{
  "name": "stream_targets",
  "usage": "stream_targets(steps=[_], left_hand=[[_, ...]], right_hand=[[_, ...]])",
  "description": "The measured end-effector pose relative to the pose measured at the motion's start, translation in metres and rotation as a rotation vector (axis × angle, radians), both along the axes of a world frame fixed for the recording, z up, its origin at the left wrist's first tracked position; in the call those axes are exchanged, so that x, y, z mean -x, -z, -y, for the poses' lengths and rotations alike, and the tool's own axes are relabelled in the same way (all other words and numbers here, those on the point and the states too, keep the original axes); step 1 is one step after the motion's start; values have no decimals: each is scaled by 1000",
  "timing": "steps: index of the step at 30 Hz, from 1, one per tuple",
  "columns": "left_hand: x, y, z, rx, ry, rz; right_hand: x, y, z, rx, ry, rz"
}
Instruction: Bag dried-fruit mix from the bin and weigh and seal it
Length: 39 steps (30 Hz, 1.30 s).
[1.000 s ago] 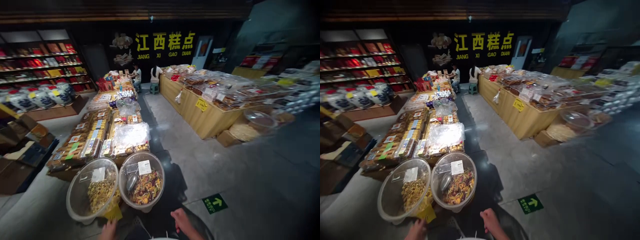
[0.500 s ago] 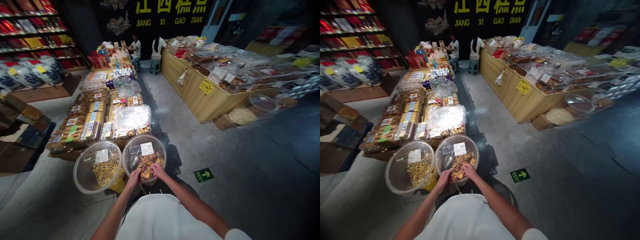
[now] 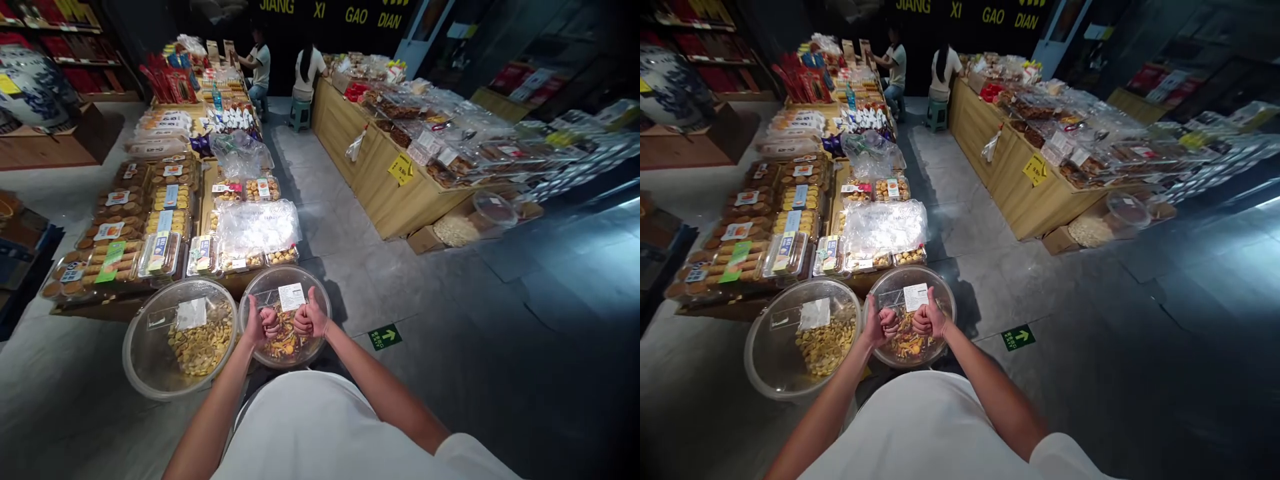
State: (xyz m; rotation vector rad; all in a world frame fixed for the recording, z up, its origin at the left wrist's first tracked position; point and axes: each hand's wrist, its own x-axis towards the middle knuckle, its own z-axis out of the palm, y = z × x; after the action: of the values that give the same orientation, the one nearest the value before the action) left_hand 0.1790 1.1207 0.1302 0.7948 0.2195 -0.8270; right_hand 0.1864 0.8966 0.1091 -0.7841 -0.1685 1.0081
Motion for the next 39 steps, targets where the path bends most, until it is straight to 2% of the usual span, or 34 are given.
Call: stream_targets(steps=[4, 7, 8, 10, 13, 15, 17, 20, 25, 28, 32, 34, 36, 39], left_hand=[[-5, -8, 1, -142, -60, 40], [-15, -7, 4, -248, -35, 102], [-20, -3, 6, -311, -27, 145], [-36, 7, 12, -570, -38, 289], [-75, 21, 22, -1020, -102, 519], [-109, 24, 26, -1157, -127, 613], [-143, 21, 24, -1279, -128, 712], [-186, 11, 14, -1458, -77, 831], [-225, 4, -2, -1625, 107, 891], [-237, 7, -6, -1671, 197, 902], [-244, 8, -10, -1729, 241, 910], [-242, 2, -11, -1745, 220, 953], [-233, -10, -11, -1740, 171, 1031], [-196, -28, -18, -1717, 80, 1151]], right_hand=[[-14, 4, 5, 213, 23, -21], [-23, 11, 3, 320, 31, 31], [-25, 17, 1, 373, 29, 66], [-26, 32, -5, 557, 73, 163], [-21, 61, -12, 895, 249, 431], [-12, 76, -13, 1019, 320, 648], [-1, 85, -14, 1085, 331, 799], [16, 89, -13, 1161, 307, 863], [34, 90, -9, 1163, 311, 873], [39, 92, -2, 1139, 341, 833], [43, 93, 6, 1109, 386, 727], [41, 91, 8, 1053, 433, 581], [34, 84, 8, 924, 525, 340], [17, 66, 12, 627, 721, -20]])
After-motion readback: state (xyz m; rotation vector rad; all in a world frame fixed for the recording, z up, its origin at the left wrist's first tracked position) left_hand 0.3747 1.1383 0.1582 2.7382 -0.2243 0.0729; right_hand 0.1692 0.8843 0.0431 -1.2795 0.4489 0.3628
